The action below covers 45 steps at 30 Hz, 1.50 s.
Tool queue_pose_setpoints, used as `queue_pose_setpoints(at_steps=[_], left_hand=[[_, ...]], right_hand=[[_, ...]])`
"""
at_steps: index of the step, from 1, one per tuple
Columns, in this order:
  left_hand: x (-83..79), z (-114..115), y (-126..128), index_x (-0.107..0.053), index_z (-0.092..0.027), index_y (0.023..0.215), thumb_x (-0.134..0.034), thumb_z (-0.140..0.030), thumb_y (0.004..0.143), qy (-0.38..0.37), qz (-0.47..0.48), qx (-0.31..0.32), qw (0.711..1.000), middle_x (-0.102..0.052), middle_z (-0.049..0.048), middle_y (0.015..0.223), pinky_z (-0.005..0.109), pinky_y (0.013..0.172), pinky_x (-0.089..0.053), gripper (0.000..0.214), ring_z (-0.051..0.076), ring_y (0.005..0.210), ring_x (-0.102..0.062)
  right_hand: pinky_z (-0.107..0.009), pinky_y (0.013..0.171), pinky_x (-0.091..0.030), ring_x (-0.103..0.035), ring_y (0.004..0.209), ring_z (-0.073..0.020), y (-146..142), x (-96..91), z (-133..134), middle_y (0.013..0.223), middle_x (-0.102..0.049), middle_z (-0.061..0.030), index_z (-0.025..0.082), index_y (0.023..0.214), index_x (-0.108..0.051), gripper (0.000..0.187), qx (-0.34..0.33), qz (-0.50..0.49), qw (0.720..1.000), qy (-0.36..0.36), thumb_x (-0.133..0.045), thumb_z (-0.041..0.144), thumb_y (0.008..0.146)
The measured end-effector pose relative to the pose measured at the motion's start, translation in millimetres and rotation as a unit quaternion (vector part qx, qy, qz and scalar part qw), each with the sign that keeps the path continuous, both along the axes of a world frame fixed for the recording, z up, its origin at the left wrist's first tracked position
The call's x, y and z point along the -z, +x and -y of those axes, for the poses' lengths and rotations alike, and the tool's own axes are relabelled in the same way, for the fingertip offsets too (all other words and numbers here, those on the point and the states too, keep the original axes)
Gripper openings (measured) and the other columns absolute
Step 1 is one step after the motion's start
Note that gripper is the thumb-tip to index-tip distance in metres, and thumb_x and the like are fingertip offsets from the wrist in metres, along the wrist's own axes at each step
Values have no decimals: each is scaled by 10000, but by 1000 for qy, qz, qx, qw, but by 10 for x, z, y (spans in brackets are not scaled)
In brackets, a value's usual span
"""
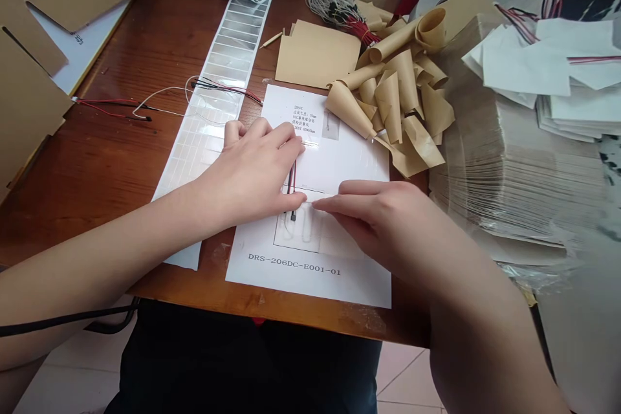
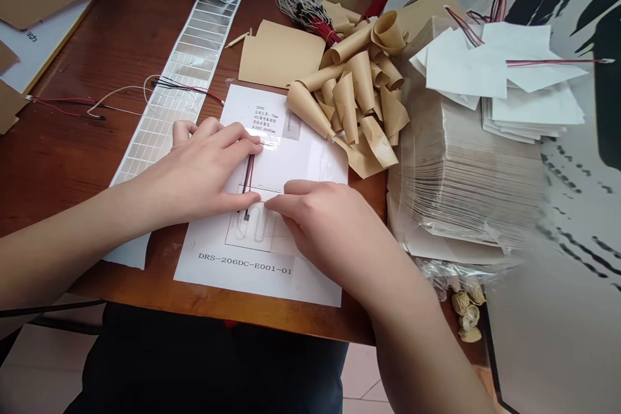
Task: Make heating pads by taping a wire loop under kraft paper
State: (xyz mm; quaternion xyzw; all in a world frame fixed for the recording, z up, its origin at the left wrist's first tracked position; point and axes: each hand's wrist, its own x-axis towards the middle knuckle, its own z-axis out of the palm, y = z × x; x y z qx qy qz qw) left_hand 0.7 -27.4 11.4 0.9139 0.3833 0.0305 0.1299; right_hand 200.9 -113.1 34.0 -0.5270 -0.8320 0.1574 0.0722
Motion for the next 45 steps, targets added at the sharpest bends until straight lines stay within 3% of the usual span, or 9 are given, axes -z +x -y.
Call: queue_pose_setpoints(at_steps=[4,12,27,39,45], left_hand=[[-5,12,15,-637,-181,1240,-651,-501,844,-4,4,-4,1000,-609,130,1303,524,955,-272,509,368,1158,-474],[-2,14,20,-641,-193,1219,-658,-511,822,-2,11,-7,1000,-614,128,1285,525,949,-279,509,366,1143,-478],[8,-6,26,-630,-183,1211,-665,-510,795,-16,13,-17,1000,-605,112,1241,517,952,-284,531,354,1123,-475],[5,26,1,-620,-165,1245,-540,-488,885,3,16,-1,1000,-613,130,1250,513,894,-303,490,350,1085,-495],[28,86,52,-624,-130,1229,-615,-541,869,33,15,-10,999,-614,151,1242,527,918,-301,546,365,1103,-488]], right_hand=[[-283,591,-426,-624,639,-154,38,-34,-14,763,-699,-40,229,1033,-822,383,12,2,1000,-8,-503,57,908],[-276,544,-382,-603,605,-145,0,-1,-25,732,-680,-29,247,983,-830,412,9,24,1000,-17,-501,18,883],[-264,554,-420,-629,614,-141,-19,-18,-10,759,-711,-26,227,932,-820,379,13,17,999,-24,-516,11,870],[-259,548,-405,-637,618,-148,-31,22,-18,757,-710,-17,250,936,-823,386,26,24,999,-33,-543,-3,856],[-259,561,-418,-638,618,-143,-26,10,-2,755,-712,-33,222,900,-811,345,25,20,999,-28,-525,31,876]])
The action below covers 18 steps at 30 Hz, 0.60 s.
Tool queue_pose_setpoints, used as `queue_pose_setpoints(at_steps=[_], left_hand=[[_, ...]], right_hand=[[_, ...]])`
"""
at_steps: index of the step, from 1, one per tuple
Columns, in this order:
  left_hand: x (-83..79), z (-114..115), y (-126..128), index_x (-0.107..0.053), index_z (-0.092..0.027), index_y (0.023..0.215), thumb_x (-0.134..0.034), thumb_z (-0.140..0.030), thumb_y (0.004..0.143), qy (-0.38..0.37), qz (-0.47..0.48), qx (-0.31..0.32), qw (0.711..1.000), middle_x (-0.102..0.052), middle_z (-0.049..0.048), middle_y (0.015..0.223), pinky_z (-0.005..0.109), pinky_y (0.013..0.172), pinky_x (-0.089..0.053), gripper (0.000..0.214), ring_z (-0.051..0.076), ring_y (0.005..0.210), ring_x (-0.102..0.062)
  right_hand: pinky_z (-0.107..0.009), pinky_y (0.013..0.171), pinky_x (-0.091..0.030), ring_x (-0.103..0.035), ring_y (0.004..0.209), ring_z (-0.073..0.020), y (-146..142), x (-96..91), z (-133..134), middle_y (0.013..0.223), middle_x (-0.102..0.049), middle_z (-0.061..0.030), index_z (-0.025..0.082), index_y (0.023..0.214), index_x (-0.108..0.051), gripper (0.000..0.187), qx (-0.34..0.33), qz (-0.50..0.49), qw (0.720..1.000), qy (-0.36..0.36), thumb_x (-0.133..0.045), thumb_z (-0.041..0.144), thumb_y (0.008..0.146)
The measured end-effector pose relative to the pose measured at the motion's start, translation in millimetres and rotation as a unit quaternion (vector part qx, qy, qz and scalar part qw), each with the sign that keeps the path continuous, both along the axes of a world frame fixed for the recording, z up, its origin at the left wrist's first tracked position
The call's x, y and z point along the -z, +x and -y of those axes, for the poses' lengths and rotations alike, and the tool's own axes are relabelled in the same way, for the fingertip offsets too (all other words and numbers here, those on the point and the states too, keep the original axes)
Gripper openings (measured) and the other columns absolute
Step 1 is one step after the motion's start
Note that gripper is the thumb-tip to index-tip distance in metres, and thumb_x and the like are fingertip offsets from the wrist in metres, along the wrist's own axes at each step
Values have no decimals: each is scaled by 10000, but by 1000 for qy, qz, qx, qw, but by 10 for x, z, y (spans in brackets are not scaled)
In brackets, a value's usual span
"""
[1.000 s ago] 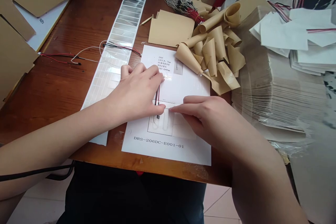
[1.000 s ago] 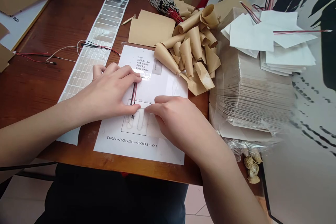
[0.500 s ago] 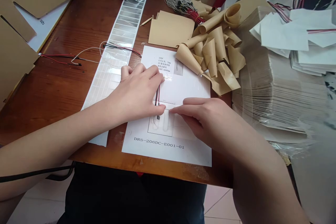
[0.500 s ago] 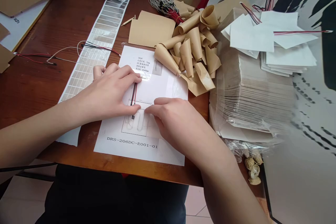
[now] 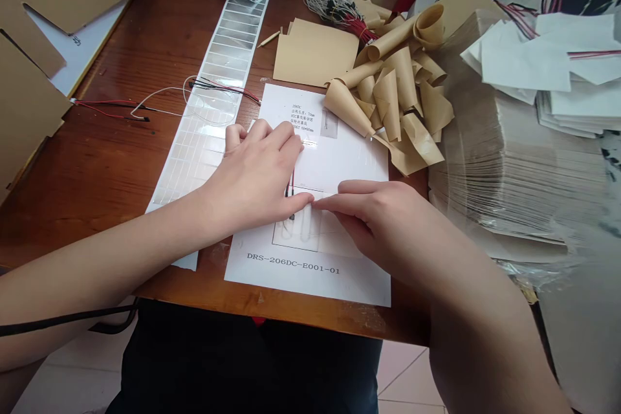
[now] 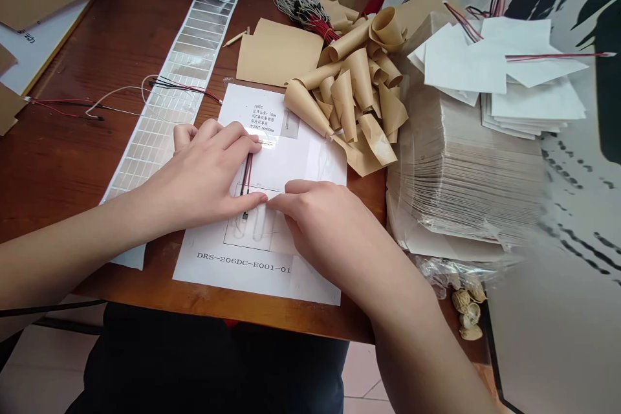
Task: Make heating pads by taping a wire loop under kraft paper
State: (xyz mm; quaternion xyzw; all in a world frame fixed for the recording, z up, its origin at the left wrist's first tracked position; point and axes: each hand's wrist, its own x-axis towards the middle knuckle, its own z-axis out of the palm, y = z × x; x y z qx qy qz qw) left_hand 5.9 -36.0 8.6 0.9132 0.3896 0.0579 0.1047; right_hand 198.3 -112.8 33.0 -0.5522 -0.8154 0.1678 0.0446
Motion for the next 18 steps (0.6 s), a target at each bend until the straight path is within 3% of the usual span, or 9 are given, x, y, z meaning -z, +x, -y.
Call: queue_pose_setpoints(at_steps=[7,13,18], left_hand=[[-2,-4,13,-630,-137,1220,-636,-548,847,-7,6,-11,1000,-617,134,1213,519,914,-306,554,356,1094,-494],[4,-4,22,-628,-149,1203,-633,-540,835,-13,8,-16,1000,-614,138,1220,520,922,-303,537,358,1105,-490],[15,-1,38,-635,-131,1197,-653,-539,805,-10,12,-22,1000,-607,143,1203,538,942,-306,566,365,1114,-486]], right_hand=[[-285,597,-436,-662,674,-174,44,-12,9,829,-762,-40,204,950,-771,263,18,-7,1000,23,-539,91,897],[-285,587,-407,-592,590,-153,14,-46,30,685,-699,-10,204,829,-746,222,34,12,999,-10,-551,116,889],[-292,590,-391,-589,590,-156,-39,-56,52,699,-693,-23,192,791,-708,254,22,30,999,-8,-504,152,938]])
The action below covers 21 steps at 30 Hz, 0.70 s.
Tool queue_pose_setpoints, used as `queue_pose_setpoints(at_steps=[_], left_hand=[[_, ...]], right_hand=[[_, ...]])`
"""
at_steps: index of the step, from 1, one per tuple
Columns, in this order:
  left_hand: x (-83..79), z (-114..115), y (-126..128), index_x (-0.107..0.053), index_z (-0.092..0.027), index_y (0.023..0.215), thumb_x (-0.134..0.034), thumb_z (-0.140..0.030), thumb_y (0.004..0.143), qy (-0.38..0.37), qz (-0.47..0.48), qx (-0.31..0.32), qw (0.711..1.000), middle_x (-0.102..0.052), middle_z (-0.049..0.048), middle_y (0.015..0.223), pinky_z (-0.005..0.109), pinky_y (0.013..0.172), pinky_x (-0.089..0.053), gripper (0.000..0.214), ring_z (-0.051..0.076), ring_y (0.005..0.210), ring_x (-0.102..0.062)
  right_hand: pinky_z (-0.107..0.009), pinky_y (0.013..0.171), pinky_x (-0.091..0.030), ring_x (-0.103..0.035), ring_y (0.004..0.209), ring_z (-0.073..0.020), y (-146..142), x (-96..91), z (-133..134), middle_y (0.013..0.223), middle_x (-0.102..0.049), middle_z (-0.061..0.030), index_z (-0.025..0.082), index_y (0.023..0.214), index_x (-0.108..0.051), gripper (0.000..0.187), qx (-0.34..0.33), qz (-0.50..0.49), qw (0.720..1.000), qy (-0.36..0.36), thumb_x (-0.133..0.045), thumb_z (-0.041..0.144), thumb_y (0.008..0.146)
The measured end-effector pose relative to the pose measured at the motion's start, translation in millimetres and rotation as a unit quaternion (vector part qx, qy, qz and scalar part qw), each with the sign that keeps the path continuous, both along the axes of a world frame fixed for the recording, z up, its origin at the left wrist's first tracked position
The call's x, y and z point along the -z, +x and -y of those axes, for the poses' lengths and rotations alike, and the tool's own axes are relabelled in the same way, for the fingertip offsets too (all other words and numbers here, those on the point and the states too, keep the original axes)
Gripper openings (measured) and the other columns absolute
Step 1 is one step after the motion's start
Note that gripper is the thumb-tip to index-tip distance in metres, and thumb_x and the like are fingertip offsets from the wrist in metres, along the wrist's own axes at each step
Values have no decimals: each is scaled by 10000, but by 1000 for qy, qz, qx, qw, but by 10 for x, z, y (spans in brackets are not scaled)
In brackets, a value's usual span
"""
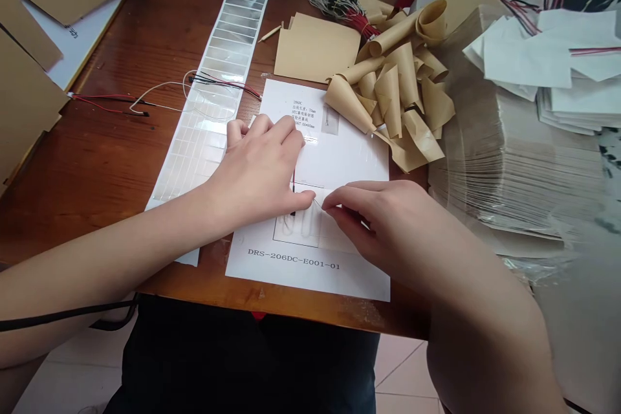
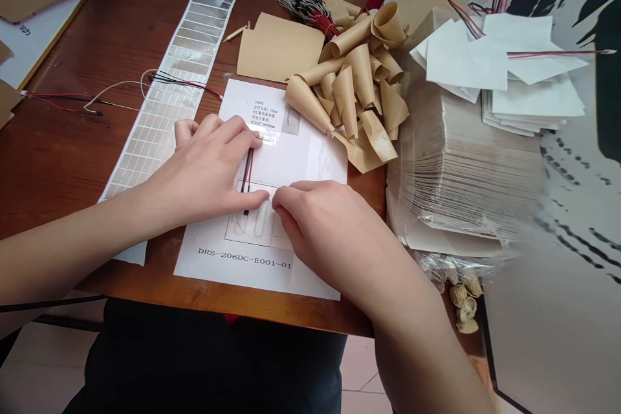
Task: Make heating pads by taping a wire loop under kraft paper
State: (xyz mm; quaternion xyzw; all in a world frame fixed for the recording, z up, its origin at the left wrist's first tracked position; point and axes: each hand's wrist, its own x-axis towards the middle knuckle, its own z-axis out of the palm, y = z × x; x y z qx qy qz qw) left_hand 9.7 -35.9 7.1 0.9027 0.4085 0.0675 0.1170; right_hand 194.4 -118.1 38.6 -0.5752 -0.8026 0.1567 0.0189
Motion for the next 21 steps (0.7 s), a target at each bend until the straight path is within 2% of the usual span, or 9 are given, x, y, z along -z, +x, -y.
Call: queue_pose_setpoints(at_steps=[9,15,21], left_hand=[[0,23,35,-636,-165,1147,-670,-532,771,-6,9,-13,1000,-605,138,1179,534,957,-302,527,362,1104,-484],[0,-23,10,-623,-180,1180,-691,-542,772,-23,12,-8,1000,-593,129,1213,511,960,-312,549,361,1131,-482],[-14,-51,-29,-615,-177,1201,-688,-558,809,-32,11,5,999,-591,132,1230,502,956,-316,552,362,1141,-488]], right_hand=[[-301,620,-419,-645,659,-175,-35,-3,-7,778,-734,-44,192,848,-744,286,-14,-35,999,-10,-488,172,974],[-297,616,-423,-633,653,-175,-42,12,-9,749,-738,-34,196,779,-730,224,23,-28,999,-28,-566,170,930],[-261,595,-426,-608,618,-141,0,-2,2,713,-730,3,202,806,-721,145,57,-71,995,-36,-616,188,906]])
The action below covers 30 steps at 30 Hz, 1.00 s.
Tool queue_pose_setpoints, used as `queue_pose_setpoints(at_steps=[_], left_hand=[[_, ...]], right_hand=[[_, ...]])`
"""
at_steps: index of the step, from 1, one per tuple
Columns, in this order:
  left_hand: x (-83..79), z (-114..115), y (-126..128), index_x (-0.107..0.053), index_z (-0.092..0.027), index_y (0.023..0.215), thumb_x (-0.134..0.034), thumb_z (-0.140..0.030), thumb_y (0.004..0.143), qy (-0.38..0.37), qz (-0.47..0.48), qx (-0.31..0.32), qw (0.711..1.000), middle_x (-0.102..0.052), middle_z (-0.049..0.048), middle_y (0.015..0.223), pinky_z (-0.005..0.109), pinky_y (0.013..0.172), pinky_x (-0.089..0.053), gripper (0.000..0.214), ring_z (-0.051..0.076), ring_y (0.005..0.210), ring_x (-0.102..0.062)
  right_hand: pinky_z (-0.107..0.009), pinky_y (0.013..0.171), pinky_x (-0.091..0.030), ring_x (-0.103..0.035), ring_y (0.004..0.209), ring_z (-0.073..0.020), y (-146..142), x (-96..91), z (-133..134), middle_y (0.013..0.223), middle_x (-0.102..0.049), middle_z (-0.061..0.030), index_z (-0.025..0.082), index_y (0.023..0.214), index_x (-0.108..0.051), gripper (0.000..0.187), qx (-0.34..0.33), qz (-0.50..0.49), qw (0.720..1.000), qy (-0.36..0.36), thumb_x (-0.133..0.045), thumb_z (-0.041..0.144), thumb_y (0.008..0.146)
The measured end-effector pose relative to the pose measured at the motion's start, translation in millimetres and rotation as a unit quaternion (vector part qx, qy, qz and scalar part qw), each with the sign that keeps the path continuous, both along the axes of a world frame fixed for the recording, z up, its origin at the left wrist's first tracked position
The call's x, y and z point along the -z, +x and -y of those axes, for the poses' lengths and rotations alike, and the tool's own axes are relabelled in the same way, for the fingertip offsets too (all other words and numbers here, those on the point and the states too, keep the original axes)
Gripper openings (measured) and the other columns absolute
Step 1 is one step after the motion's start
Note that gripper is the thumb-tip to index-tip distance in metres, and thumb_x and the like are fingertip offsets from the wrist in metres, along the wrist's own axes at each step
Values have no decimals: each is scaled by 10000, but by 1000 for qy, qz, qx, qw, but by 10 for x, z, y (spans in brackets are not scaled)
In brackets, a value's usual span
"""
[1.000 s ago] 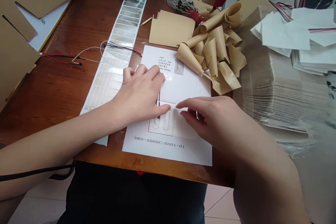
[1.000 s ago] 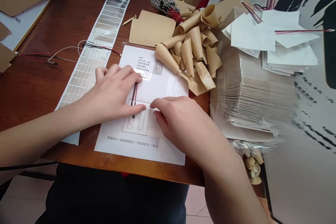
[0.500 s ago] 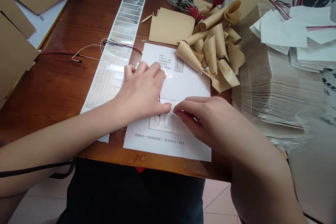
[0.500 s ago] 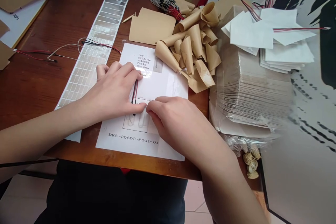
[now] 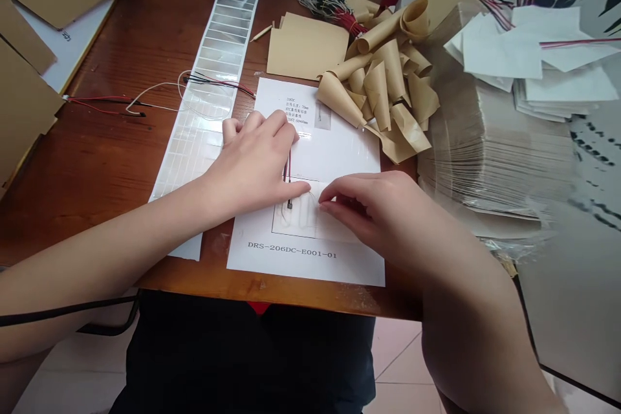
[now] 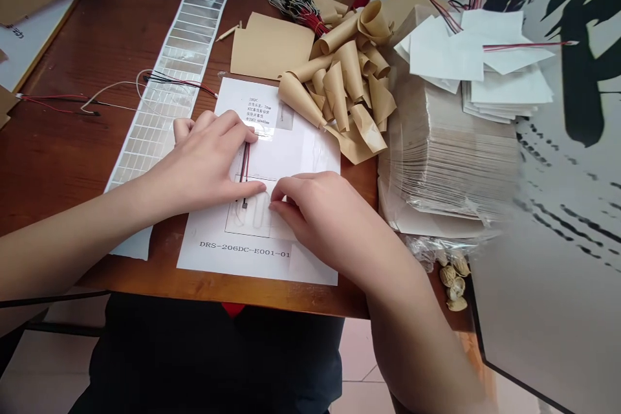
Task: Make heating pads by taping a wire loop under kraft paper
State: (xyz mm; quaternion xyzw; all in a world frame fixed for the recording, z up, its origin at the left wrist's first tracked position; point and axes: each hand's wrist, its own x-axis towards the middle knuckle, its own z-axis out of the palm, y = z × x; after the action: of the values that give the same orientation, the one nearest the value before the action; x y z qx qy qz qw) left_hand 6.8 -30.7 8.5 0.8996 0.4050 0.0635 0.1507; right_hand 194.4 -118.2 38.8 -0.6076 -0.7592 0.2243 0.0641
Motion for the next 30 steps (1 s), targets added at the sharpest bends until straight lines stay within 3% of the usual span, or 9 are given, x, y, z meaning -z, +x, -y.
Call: queue_pose_setpoints(at_steps=[6,15,19,23,30], left_hand=[[-15,11,-23,-602,-173,1245,-646,-567,861,11,-14,20,1000,-589,140,1252,509,970,-312,552,364,1155,-483],[-2,9,-7,-608,-178,1241,-602,-589,871,0,-5,8,1000,-583,146,1266,529,982,-327,553,374,1183,-480],[20,21,24,-613,-175,1212,-654,-587,837,16,-3,0,1000,-587,147,1256,528,990,-326,559,374,1184,-483],[19,8,29,-621,-165,1201,-690,-608,807,13,3,-3,1000,-593,139,1251,530,980,-333,597,375,1181,-495],[11,5,21,-635,-169,1190,-603,-616,874,10,6,-2,1000,-598,144,1275,532,989,-313,548,374,1191,-497]], right_hand=[[-245,545,-413,-575,538,-124,36,14,133,635,-688,25,216,866,-729,112,88,-27,995,-25,-625,243,899],[-267,557,-414,-544,507,-134,-101,128,300,602,-641,10,204,818,-709,166,127,-44,988,71,-554,181,873],[-267,548,-407,-537,510,-136,-99,171,335,591,-625,18,209,802,-707,135,155,-37,984,73,-591,215,870],[-264,540,-394,-553,520,-140,-108,131,359,589,-631,16,199,821,-730,112,153,-6,987,56,-623,195,855],[-274,582,-426,-592,585,-154,-189,137,419,696,-683,-29,185,875,-761,187,125,23,982,136,-576,167,893]])
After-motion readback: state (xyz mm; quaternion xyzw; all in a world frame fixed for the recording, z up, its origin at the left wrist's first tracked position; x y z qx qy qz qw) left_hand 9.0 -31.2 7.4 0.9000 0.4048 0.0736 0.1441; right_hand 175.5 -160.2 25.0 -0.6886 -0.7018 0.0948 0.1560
